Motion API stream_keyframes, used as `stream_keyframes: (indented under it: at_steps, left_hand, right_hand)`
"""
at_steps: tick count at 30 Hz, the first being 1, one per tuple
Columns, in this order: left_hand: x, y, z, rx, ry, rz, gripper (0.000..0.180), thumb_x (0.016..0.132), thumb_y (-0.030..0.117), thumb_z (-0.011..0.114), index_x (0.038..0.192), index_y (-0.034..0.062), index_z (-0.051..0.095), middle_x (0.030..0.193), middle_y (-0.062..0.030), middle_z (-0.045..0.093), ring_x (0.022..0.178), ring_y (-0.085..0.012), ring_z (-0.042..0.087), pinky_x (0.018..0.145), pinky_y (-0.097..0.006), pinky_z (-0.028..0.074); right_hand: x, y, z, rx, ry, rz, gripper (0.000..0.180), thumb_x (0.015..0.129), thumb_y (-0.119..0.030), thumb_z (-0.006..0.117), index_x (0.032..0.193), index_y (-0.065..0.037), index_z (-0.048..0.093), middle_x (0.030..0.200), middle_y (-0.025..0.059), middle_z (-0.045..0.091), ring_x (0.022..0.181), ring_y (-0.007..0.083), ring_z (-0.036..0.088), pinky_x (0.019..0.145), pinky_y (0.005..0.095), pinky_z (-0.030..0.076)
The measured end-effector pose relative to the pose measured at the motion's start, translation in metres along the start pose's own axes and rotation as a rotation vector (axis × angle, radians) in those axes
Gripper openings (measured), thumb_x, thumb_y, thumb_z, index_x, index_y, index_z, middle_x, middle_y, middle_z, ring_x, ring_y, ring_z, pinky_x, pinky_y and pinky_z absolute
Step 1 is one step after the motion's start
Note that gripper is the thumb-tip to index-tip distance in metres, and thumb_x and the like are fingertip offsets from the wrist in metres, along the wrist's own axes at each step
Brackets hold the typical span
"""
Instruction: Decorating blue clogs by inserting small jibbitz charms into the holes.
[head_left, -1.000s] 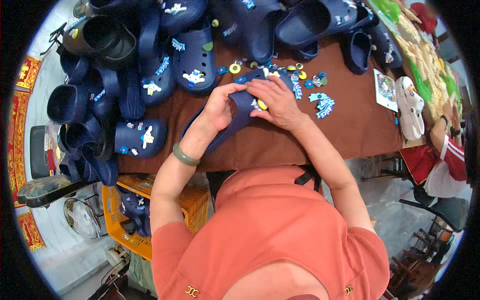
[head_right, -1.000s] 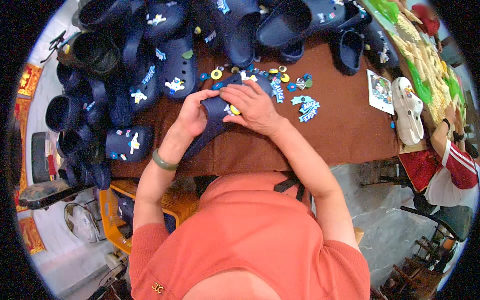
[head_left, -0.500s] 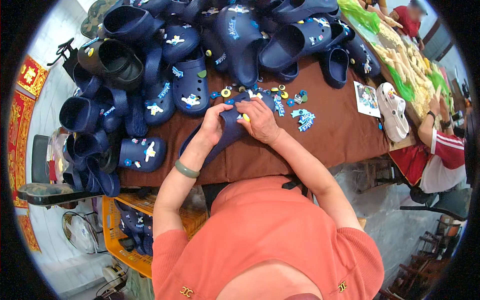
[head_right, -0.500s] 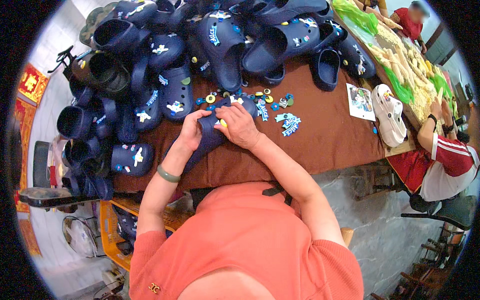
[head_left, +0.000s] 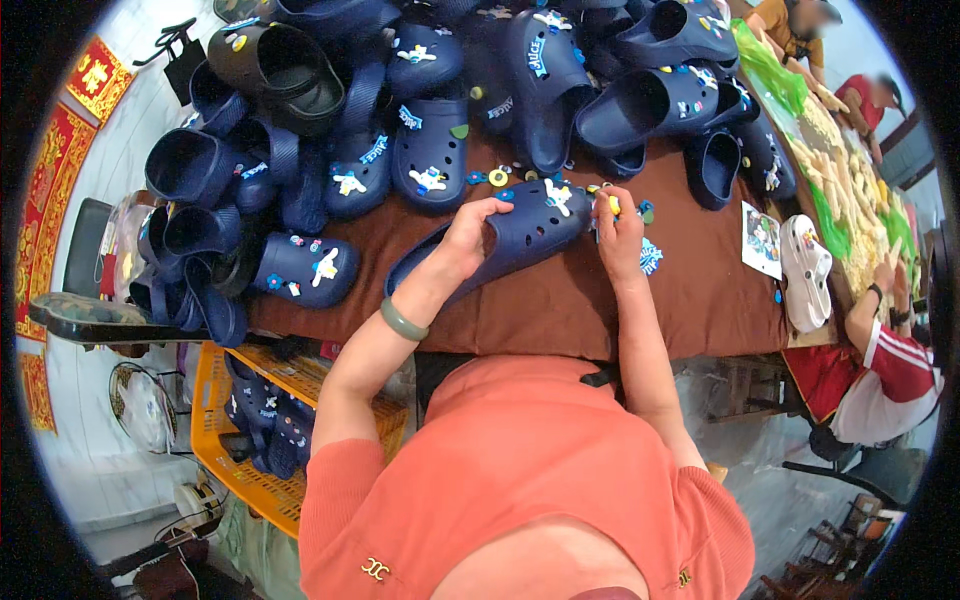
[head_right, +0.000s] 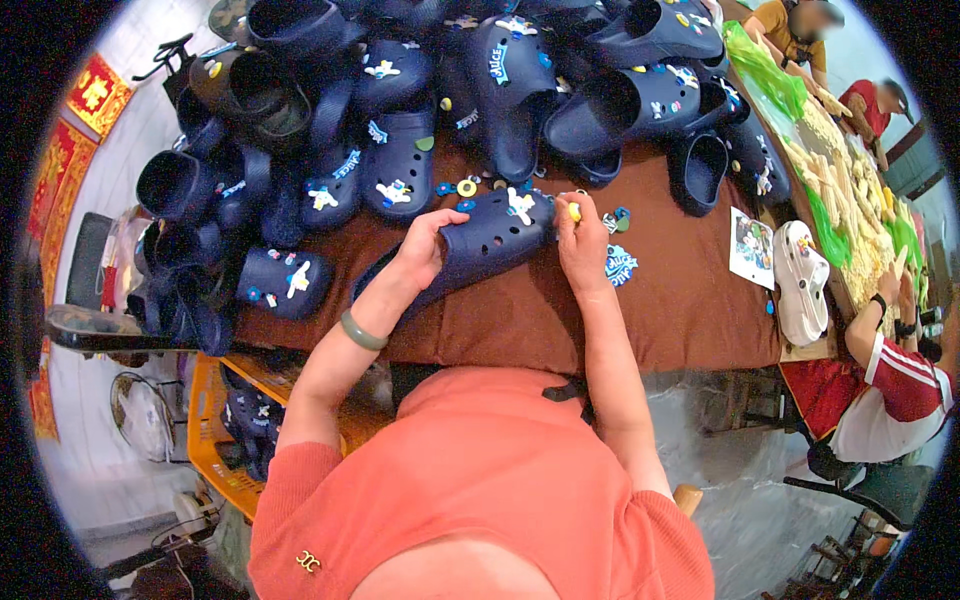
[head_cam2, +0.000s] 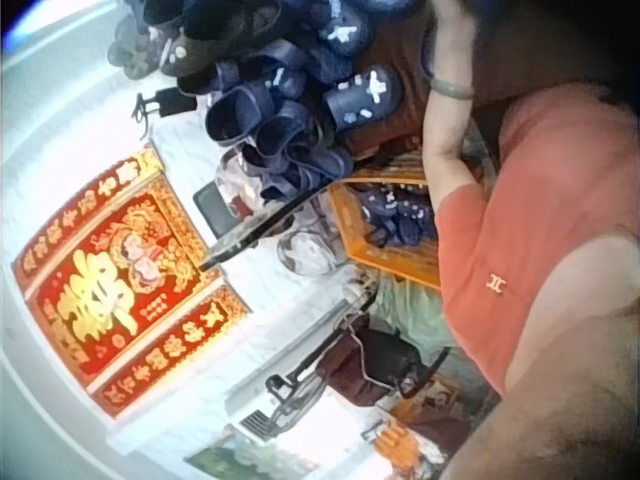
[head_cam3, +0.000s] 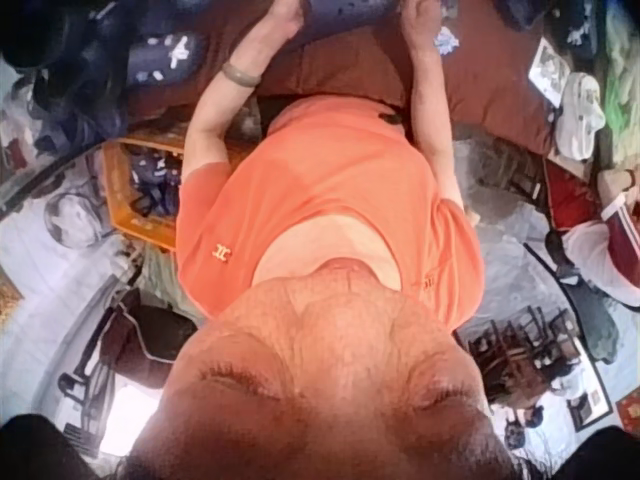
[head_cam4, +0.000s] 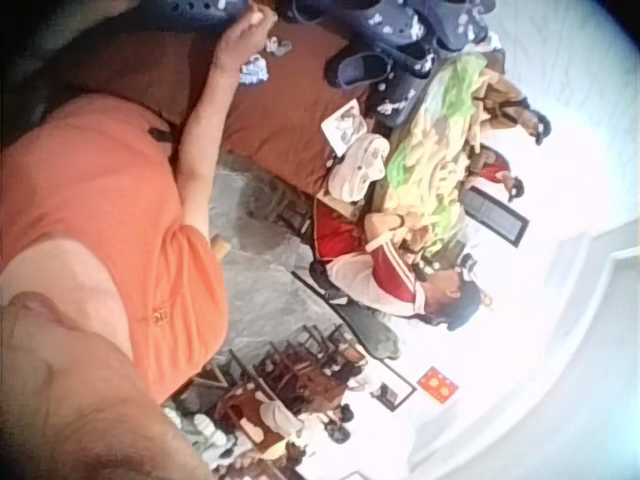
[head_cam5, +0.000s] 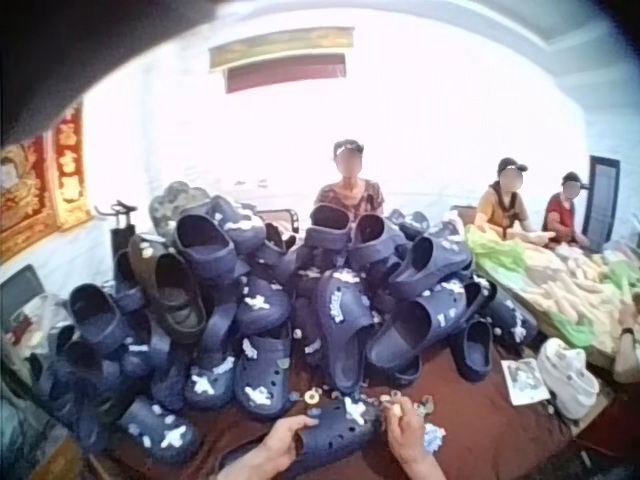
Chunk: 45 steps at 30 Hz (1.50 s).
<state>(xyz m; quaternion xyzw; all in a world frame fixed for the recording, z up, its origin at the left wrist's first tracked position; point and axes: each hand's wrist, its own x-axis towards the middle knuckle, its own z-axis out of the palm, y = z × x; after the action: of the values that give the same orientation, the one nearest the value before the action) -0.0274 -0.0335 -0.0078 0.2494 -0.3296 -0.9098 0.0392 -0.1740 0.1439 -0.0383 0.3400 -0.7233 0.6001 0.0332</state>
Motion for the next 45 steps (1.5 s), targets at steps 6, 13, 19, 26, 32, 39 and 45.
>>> stream_keyframes:
  at_steps: [6,13,19,26,32,39,45]
  left_hand:
    - [-0.006,0.021,-0.016,0.042,-0.001,-0.046,0.033,0.082,0.020,0.056,0.103,-0.0044,0.060,0.098,-0.0176,0.068,0.083,-0.0290,0.068,0.081,-0.040,0.054]
    - [-0.011,0.015,-0.018,0.087,0.014,-0.026,0.032,0.082,0.020,0.055,0.101,-0.0050,0.061,0.094,-0.0179,0.069,0.081,-0.0274,0.068,0.079,-0.038,0.055]
    - [-0.006,-0.003,-0.018,0.154,-0.071,0.058,0.031,0.082,0.018,0.055,0.103,-0.0044,0.061,0.095,-0.0158,0.068,0.082,-0.0236,0.068,0.078,-0.035,0.055]
    - [-0.006,-0.013,-0.018,0.204,-0.150,0.142,0.031,0.084,0.015,0.054,0.107,-0.0030,0.060,0.098,-0.0128,0.067,0.083,-0.0206,0.067,0.078,-0.032,0.054]
    - [-0.015,-0.006,-0.007,0.216,-0.099,0.151,0.026,0.083,0.016,0.055,0.101,-0.0012,0.061,0.093,-0.0108,0.067,0.080,-0.0191,0.066,0.075,-0.031,0.053]
    - [-0.012,-0.007,-0.010,0.225,-0.103,0.140,0.021,0.082,0.017,0.056,0.094,0.0002,0.062,0.087,-0.0093,0.066,0.077,-0.0181,0.065,0.073,-0.030,0.052]
    - [-0.022,-0.012,-0.010,0.432,-0.113,0.131,0.027,0.082,0.020,0.058,0.098,-0.0009,0.064,0.093,-0.0069,0.066,0.081,-0.0155,0.062,0.078,-0.029,0.049]
  right_hand:
    - [-0.004,0.004,-0.009,-0.308,-0.437,0.000,0.025,0.087,-0.023,0.066,0.097,-0.003,0.058,0.079,0.0190,0.065,0.077,0.0373,0.063,0.065,0.0392,0.048]
    - [0.006,-0.015,-0.033,-0.172,-0.946,0.172,0.031,0.076,-0.017,0.077,0.099,-0.001,0.064,0.076,0.0045,0.064,0.071,0.0109,0.056,0.064,0.0277,0.045]
    - [0.006,-0.019,0.012,-0.233,-0.150,-0.375,0.053,0.072,-0.032,0.079,0.113,-0.003,0.060,0.112,0.0169,0.061,0.104,0.0287,0.058,0.095,0.0376,0.043]
    - [0.016,-0.012,0.013,-0.144,-0.453,-0.083,0.061,0.076,-0.035,0.074,0.124,-0.002,0.056,0.121,0.0197,0.057,0.117,0.0349,0.051,0.101,0.0398,0.039]
    - [0.012,-0.019,0.031,-0.471,-0.297,-0.245,0.037,0.088,-0.030,0.061,0.111,-0.001,0.060,0.103,0.0188,0.064,0.097,0.0386,0.058,0.085,0.0441,0.047]
    - [0.031,0.012,0.026,-0.342,-0.279,-0.010,0.035,0.096,-0.030,0.046,0.110,-0.001,0.061,0.093,0.0244,0.065,0.091,0.0397,0.063,0.081,0.0441,0.048]
    - [0.019,0.003,0.022,-0.182,-0.291,0.022,0.029,0.097,-0.020,0.047,0.117,-0.001,0.058,0.104,0.0189,0.065,0.100,0.0310,0.062,0.088,0.0356,0.046]
